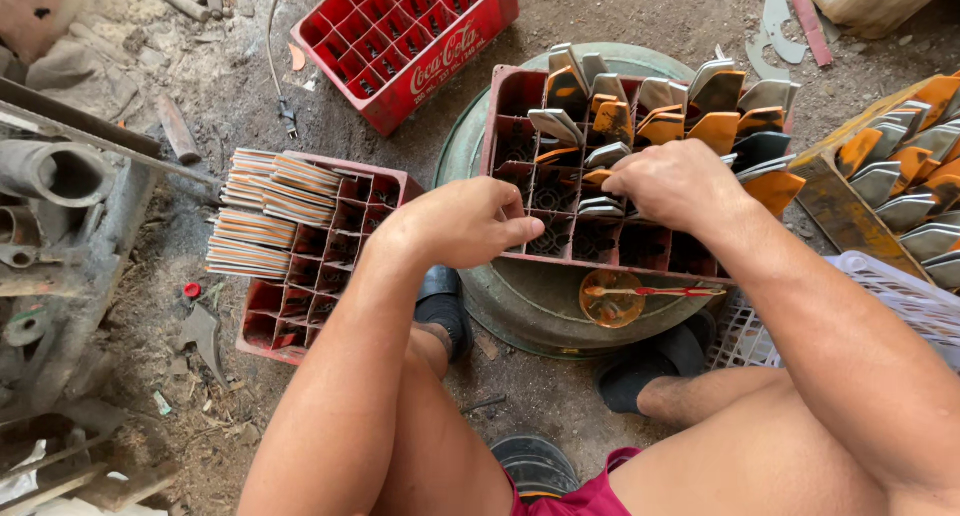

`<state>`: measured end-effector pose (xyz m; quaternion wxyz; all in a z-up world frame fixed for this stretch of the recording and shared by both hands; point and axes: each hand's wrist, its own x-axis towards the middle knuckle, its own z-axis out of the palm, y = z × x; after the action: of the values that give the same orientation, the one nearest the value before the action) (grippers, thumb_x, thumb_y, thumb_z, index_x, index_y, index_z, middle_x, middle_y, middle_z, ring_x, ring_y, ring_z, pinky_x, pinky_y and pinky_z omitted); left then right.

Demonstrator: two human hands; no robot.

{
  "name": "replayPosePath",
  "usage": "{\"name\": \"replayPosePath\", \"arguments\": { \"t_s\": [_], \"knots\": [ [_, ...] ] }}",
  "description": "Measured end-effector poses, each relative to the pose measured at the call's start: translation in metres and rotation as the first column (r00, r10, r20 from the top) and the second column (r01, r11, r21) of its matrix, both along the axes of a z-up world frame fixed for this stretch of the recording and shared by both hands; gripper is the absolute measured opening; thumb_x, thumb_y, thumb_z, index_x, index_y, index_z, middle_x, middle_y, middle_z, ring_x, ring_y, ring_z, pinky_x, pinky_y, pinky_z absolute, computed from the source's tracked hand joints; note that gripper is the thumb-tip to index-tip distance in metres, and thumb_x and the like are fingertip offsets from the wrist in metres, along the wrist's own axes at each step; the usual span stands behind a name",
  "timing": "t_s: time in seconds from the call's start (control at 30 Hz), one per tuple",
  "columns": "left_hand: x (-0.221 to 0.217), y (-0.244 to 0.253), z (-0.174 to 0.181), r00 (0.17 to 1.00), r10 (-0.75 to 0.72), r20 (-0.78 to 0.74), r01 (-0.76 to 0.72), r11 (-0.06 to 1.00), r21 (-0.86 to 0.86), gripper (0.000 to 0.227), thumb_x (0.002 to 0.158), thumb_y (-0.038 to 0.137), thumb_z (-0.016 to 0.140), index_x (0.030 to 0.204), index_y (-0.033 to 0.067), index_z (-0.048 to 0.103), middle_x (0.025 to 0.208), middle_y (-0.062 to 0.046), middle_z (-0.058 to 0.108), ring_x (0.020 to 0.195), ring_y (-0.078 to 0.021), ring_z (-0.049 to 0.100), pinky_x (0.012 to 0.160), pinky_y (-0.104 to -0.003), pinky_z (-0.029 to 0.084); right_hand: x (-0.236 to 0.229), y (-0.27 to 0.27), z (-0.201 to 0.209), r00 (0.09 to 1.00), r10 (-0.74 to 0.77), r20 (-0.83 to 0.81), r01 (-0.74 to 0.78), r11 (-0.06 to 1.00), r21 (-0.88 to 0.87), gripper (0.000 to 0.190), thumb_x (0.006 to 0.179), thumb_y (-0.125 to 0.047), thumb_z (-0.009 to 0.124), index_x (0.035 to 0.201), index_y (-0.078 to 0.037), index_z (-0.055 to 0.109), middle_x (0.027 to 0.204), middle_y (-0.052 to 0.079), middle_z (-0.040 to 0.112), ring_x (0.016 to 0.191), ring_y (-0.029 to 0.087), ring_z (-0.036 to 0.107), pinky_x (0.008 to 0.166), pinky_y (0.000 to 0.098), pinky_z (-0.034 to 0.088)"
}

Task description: The person sits on the ground and repeatedly picks up orange and gray metal pieces from a crate, aligns them together, and places the assembled pairs into a white basket. The process is repeated for multiple units.

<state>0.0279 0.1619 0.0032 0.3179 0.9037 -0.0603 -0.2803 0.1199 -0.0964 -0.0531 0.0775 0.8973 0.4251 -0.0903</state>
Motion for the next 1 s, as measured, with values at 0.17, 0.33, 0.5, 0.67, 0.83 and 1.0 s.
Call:
{"name": "replayPosePath", "arguments": {
  "t_s": [0.17,0.33,0.5,0.67,0.83,1.0],
  "knots": [
    [-0.004,0.011,-0.002,0.999,0.033,0.025,-0.032,0.999,-0.027,0.042,0.090,0.045,0.068,0.097,0.0048,0.074,0.085,-0.017,0.076,0.084,-0.0307,0.074,0.076,-0.043,0.056,-0.009,0.014,0.035,0.982,0.077,0.174,-0.100,0.987,0.128,0.034,0.085,-0.010,0.065,0.116,-0.022,0.071,0.083,0.001,0.071,0.080,0.022,0.073,0.061,0.0404,0.058],
    [-0.002,0.000,-0.002,0.971,0.156,0.183,-0.121,0.974,-0.190,0.036,0.090,0.036,0.069,0.105,0.0039,0.069,0.092,-0.014,0.078,0.085,-0.0296,0.076,0.075,-0.042,0.058,-0.021,0.027,0.067,0.974,-0.013,0.226,-0.053,0.958,0.282,0.026,0.093,-0.011,0.066,0.118,-0.017,0.069,0.087,0.007,0.071,0.085,0.026,0.073,0.062,0.0423,0.056],
    [-0.004,-0.005,0.000,0.986,0.122,0.117,-0.111,0.989,-0.097,0.035,0.090,0.036,0.069,0.106,0.0055,0.069,0.092,-0.017,0.077,0.089,-0.0329,0.074,0.079,-0.044,0.057,-0.011,0.025,0.062,0.976,-0.199,-0.092,0.211,0.968,0.136,0.032,0.079,-0.031,0.080,0.110,-0.022,0.076,0.092,0.011,0.074,0.088,0.034,0.072,0.076,0.0472,0.057],
    [-0.010,0.010,-0.003,0.989,0.073,0.125,-0.074,0.997,0.005,0.035,0.091,0.038,0.067,0.107,0.0077,0.072,0.096,-0.019,0.075,0.097,-0.0366,0.071,0.084,-0.047,0.054,-0.030,0.037,0.011,0.999,0.046,0.026,-0.053,0.933,0.356,0.026,0.076,-0.028,0.078,0.098,-0.014,0.077,0.089,0.007,0.074,0.087,0.030,0.071,0.071,0.0454,0.057],
    [-0.012,0.015,0.001,0.990,0.113,0.089,-0.116,0.993,0.032,0.038,0.091,0.040,0.066,0.113,0.0088,0.070,0.099,-0.019,0.075,0.099,-0.0365,0.070,0.087,-0.047,0.054,-0.026,0.050,-0.019,0.970,0.111,0.215,-0.142,0.980,0.138,0.003,0.083,-0.015,0.069,0.083,-0.016,0.072,0.081,0.003,0.072,0.091,0.024,0.068,0.077,0.0400,0.059],
    [-0.013,0.017,0.006,0.991,0.102,0.082,-0.106,0.994,0.040,0.039,0.091,0.041,0.066,0.113,0.0092,0.071,0.101,-0.018,0.074,0.101,-0.0362,0.070,0.088,-0.046,0.053,-0.012,0.048,-0.006,0.953,0.091,0.289,-0.161,0.960,0.230,0.005,0.085,-0.007,0.069,0.090,-0.006,0.067,0.080,0.006,0.069,0.087,0.026,0.066,0.075,0.0411,0.057]
  ]
}}
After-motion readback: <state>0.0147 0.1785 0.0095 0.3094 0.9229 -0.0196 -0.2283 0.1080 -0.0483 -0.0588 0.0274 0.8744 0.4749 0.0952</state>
